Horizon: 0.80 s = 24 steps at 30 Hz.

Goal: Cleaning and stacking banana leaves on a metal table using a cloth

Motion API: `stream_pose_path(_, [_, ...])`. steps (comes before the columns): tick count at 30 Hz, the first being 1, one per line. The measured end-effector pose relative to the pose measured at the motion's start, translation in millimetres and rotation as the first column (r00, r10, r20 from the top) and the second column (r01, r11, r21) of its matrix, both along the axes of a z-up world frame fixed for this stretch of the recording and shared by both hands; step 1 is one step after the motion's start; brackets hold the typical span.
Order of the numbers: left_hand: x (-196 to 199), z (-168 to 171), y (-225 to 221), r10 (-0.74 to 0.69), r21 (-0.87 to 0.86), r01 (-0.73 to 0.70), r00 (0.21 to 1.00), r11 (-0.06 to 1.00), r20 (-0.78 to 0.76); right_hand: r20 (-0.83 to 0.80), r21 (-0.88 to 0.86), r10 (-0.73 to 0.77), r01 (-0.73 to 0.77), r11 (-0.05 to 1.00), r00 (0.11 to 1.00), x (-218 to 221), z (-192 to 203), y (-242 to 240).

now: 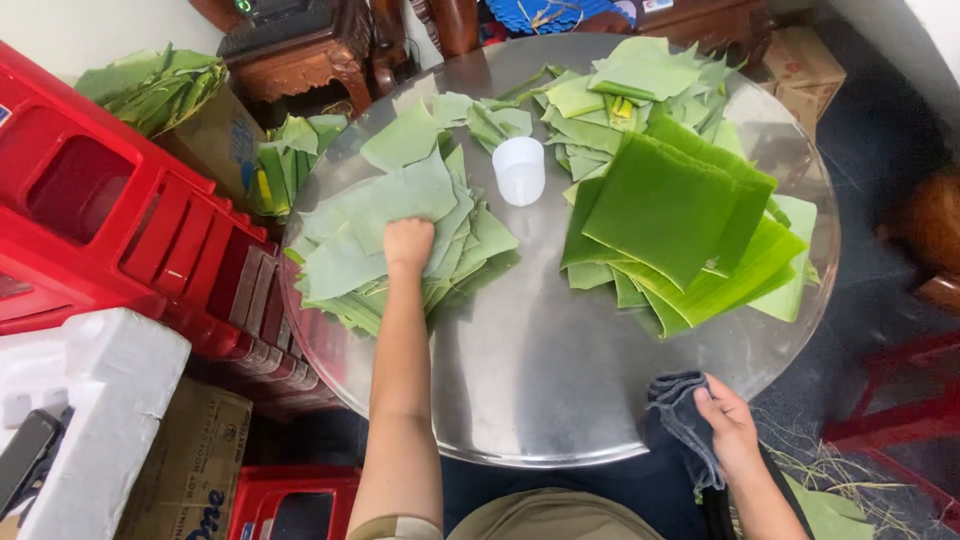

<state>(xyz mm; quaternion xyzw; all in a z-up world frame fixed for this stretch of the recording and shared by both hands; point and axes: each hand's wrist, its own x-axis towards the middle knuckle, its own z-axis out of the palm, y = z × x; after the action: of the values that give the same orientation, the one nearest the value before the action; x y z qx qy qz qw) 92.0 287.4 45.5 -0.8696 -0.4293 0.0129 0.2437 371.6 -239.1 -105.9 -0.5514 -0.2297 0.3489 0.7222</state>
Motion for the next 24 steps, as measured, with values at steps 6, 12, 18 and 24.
stream_pose_path(6, [3, 3, 1, -0.039, 0.073, 0.039, 0.999, 0.997, 0.009, -0.087, 0.062, 0.005, 0.000, 0.998, 0.996, -3, 24, -2])
stream_pose_path(12, [-7, 46, -106, -0.318, 0.470, 0.258, 0.947, 0.844, 0.050, -0.061, 0.064, -0.065, 0.069, 0.996, 0.996, 20, 17, -8])
stream_pose_path(18, [-65, -9, -272, -0.681, 0.314, 0.613, 0.705, 0.725, 0.195, -0.137, 0.118, -0.092, 0.108, 0.987, 0.986, 34, 9, -20])
stream_pose_path(24, [-98, -19, -348, -0.771, 0.249, 0.759, 0.470, 0.601, 0.429, -0.103, 0.120, -0.069, 0.081, 0.989, 0.992, 19, 25, -8])
